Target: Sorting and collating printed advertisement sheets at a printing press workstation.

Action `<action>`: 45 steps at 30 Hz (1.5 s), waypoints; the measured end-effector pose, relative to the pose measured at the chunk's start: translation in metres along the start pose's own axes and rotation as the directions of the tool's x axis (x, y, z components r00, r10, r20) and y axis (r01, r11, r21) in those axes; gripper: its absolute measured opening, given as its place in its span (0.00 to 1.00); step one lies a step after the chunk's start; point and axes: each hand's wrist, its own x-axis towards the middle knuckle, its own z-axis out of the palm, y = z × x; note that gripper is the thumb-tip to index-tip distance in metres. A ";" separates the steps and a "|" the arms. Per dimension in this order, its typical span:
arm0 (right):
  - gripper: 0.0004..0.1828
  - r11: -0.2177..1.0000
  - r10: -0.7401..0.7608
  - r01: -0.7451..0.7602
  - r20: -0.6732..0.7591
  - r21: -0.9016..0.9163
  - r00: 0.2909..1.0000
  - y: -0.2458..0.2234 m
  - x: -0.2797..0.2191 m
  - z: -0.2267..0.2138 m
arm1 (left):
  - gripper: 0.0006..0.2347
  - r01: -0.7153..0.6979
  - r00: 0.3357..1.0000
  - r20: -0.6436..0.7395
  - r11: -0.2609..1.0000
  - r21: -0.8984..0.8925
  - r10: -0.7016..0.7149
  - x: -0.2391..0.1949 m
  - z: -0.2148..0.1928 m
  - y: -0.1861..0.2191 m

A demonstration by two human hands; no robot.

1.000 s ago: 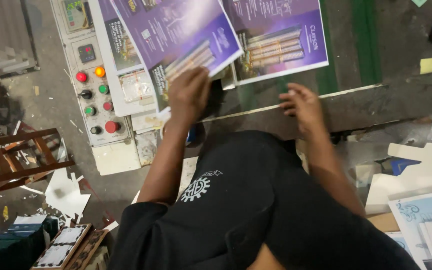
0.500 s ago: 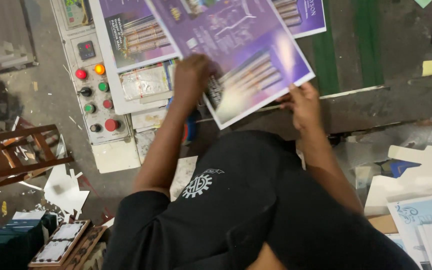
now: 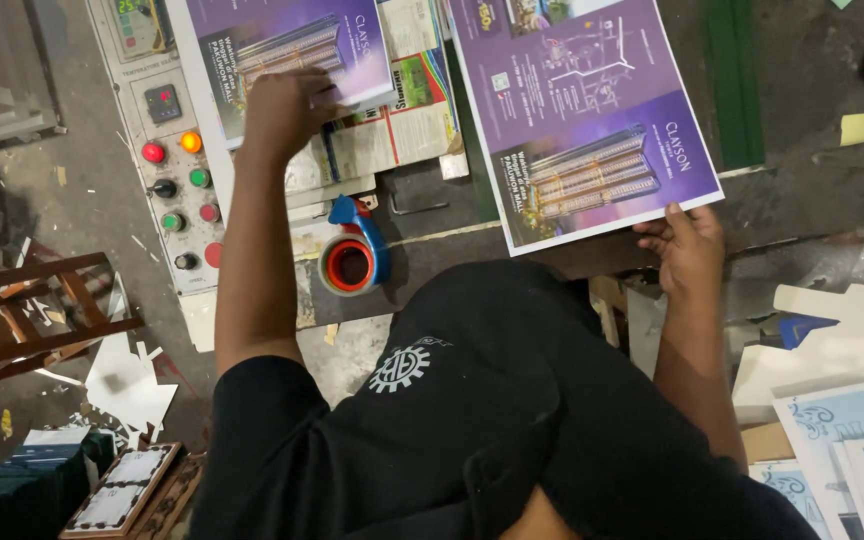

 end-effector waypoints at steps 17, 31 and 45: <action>0.10 0.995 0.008 -0.013 -0.050 -0.100 0.999 0.023 -0.014 -0.002 | 0.03 0.031 0.853 -0.519 0.988 0.154 0.054 -0.032 -0.046 0.077; 0.11 0.994 -0.006 0.009 0.033 -0.105 0.999 0.017 0.042 0.051 | 0.02 0.019 0.858 -0.508 0.991 -0.129 -0.082 -0.042 -0.032 0.121; 0.22 0.964 0.180 -0.118 0.263 -0.237 0.948 0.029 0.009 0.128 | 0.07 -0.275 0.887 -0.452 0.892 -0.359 0.092 -0.043 0.009 0.201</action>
